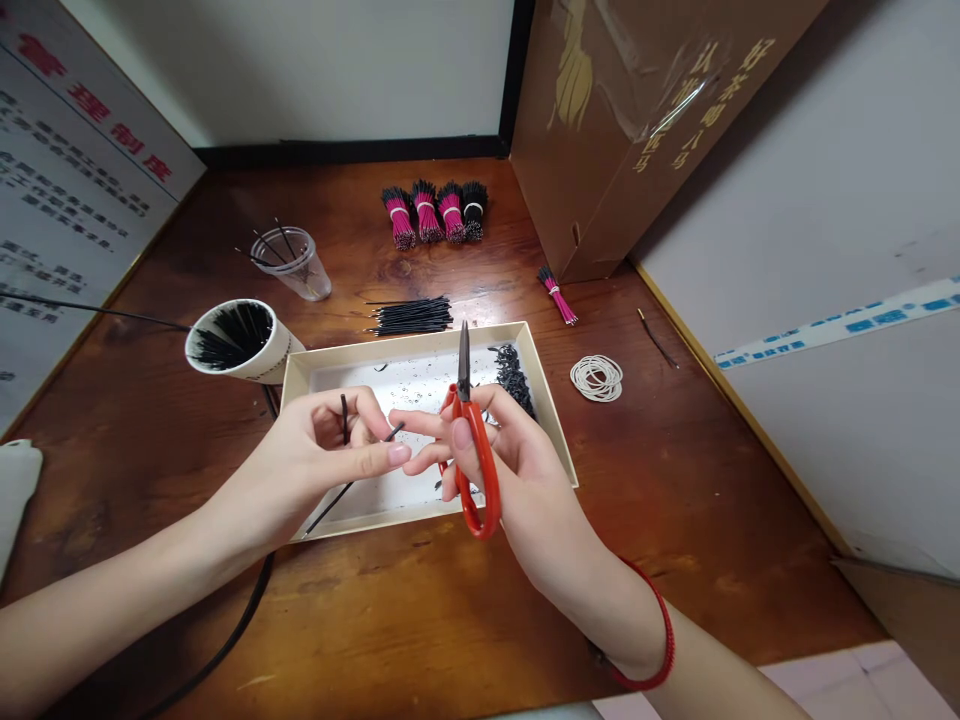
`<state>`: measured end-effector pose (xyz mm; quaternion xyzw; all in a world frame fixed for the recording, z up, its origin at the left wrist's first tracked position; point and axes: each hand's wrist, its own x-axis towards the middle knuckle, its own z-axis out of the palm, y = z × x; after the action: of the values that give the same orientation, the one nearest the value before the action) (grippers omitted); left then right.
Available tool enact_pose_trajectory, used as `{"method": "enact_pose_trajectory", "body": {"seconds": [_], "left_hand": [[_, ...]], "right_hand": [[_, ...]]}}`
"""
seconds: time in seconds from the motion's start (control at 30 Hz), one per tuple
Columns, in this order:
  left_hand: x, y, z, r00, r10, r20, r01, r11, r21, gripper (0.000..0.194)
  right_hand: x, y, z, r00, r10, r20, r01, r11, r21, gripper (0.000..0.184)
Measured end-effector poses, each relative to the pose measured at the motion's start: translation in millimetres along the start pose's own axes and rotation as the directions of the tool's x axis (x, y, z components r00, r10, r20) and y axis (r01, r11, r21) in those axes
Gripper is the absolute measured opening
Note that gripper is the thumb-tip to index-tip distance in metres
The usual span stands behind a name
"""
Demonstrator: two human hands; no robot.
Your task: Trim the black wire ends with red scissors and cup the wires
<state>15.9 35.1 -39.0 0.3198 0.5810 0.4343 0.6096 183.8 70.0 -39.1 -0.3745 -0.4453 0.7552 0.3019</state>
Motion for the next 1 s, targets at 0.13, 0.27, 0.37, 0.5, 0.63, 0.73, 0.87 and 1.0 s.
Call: {"method": "enact_pose_trajectory", "body": {"seconds": [0.13, 0.27, 0.37, 0.5, 0.63, 0.73, 0.87, 1.0], "left_hand": [[2, 0, -1.3, 1.000, 0.008, 0.011, -0.008, 0.999, 0.048, 0.031], [1, 6, -4.8, 0.991, 0.056, 0.120, -0.081, 0.975, 0.207, 0.024], [5, 21, -6.1, 0.967, 0.164, 0.196, -0.238, 0.858, 0.456, 0.031], [33, 49, -4.8, 0.925, 0.336, 0.180, -0.336, 0.499, 0.799, 0.026], [76, 62, -6.2, 0.921, 0.357, 0.156, -0.278, 0.323, 0.905, 0.017], [101, 57, -10.0, 0.937, 0.322, 0.134, -0.235, 0.300, 0.924, 0.018], [115, 44, -11.9, 0.946, 0.305, 0.109, -0.200, 0.285, 0.938, 0.018], [112, 40, -7.2, 0.929, 0.361, 0.079, -0.188, 0.277, 0.942, 0.016]], "right_hand": [[0, 1, 0, 1.000, -0.003, 0.009, 0.004, 0.999, -0.034, 0.028], [-1, -3, -8, 0.994, -0.088, -0.060, 0.082, 0.992, -0.101, 0.027], [-2, -9, -19, 0.968, -0.212, -0.133, 0.185, 0.964, -0.190, 0.026], [-3, -13, -31, 0.930, -0.298, -0.217, 0.244, 0.938, -0.245, 0.025], [-5, -14, -36, 0.909, -0.335, -0.247, 0.270, 0.926, -0.264, 0.028], [-7, -15, -37, 0.910, -0.334, -0.246, 0.268, 0.926, -0.266, 0.030], [-12, -18, -34, 0.918, -0.321, -0.231, 0.263, 0.932, -0.249, 0.030], [-16, -21, -31, 0.921, -0.312, -0.232, 0.264, 0.940, -0.218, 0.031]]}}
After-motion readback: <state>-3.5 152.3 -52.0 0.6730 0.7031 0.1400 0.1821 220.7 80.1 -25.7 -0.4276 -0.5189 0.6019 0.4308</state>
